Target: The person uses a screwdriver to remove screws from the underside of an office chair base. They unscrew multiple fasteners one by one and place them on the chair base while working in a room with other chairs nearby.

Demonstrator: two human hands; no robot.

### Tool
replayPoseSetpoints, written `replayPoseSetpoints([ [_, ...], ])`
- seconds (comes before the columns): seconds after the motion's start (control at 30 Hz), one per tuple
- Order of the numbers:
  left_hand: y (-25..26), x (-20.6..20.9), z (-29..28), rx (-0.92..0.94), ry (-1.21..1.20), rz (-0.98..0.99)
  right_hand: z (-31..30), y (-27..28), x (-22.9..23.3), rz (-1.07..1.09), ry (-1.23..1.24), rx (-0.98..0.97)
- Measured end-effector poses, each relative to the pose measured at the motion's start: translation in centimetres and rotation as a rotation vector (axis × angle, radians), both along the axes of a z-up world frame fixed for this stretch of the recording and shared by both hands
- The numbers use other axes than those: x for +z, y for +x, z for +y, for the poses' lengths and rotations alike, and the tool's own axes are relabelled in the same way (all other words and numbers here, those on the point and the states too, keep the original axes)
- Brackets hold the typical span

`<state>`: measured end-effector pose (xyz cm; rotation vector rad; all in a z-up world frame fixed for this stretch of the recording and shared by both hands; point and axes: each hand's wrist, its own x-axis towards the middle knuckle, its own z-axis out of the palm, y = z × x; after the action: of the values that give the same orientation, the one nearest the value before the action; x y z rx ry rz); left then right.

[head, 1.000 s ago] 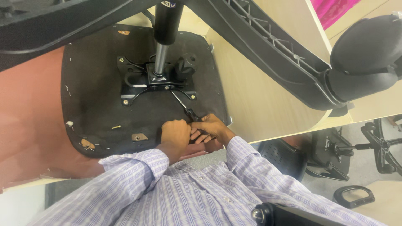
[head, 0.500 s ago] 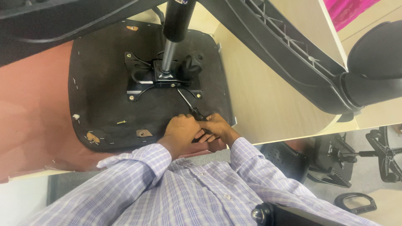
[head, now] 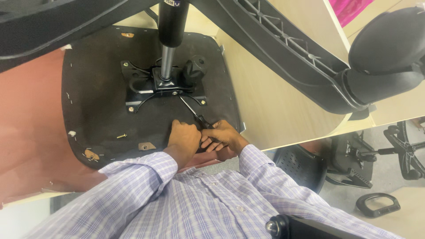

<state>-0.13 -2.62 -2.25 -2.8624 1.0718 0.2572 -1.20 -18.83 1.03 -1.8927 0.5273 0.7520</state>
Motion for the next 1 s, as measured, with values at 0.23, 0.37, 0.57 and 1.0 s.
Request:
replayPoseSetpoints([
  [0.23, 0.2, -1.1, -0.3, 0.169, -0.122, 0.05, 0.2, 0.1, 0.2, 0.006, -0.012, 0.001],
  [0.37, 0.9, -0.6, -0.2, 0.243, -0.173, 0.098, 0.2, 0.2, 0.4, 0.007, -0.013, 0.011],
  [0.57, 0.5, 0.7, 1.6, 0.021, -0.259, -0.046, 0.0, 0.1, 0.4, 0.017, -0.033, 0.006],
  [1.0, 0.6, -0.1, 3.5, -0.193, -0.268, -0.057, -0.1, 0.2, 0.0, 0.025, -0.034, 0.035],
])
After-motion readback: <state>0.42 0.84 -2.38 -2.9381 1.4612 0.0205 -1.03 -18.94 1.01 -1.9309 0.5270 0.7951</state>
